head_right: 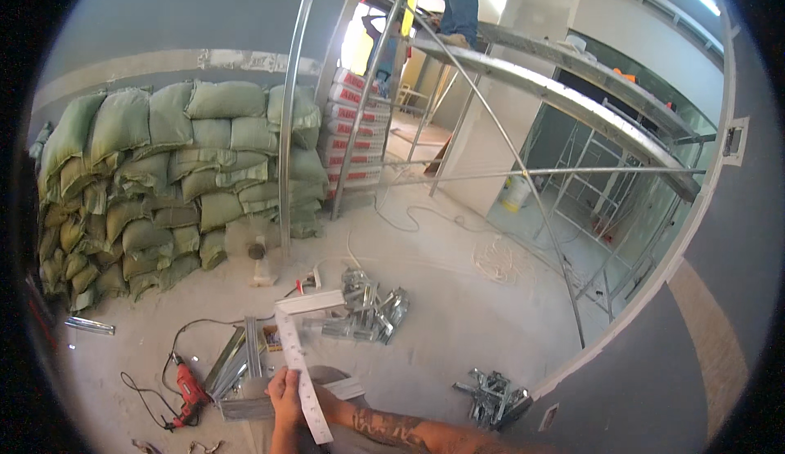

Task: The recorder uses aviation snips to cut a metal stud and a square ruler for measurement.

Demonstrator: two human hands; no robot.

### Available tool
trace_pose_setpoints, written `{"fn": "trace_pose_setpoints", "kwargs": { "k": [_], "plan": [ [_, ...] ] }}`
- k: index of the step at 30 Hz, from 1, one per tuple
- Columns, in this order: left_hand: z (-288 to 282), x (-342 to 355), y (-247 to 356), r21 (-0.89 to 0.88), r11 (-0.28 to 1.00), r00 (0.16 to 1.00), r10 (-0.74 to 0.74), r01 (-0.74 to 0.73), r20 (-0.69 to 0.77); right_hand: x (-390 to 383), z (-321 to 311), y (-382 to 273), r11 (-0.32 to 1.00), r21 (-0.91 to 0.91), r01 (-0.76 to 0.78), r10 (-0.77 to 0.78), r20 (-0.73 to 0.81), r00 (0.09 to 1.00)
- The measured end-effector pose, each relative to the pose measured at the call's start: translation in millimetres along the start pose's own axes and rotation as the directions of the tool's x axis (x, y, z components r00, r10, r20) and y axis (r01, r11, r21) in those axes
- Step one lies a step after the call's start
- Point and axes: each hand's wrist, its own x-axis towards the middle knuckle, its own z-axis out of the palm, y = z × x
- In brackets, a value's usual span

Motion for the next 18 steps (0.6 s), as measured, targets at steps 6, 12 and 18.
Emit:
{"fn": "trace_pose_setpoints", "kwargs": {
  "k": [6, 12, 18],
  "plan": [
    [-17, -4, 3, -0.002, 0.989, 0.960, 0.141, -0.146, -0.241, -29, -63, -126, 0.413, -0.910, -0.036, 0.181, 0.044, 0.983],
    [-17, 7, 5, -0.097, 0.980, 0.938, 0.134, -0.173, -0.320, -13, -112, -321, 0.652, -0.748, 0.123, -0.389, -0.191, 0.901],
    [-37, -3, -70, 0.296, 0.950, 0.952, 0.178, -0.101, -0.247, 16, -52, -467, 0.655, -0.201, 0.728, -0.714, 0.151, 0.684]
  ]
}}
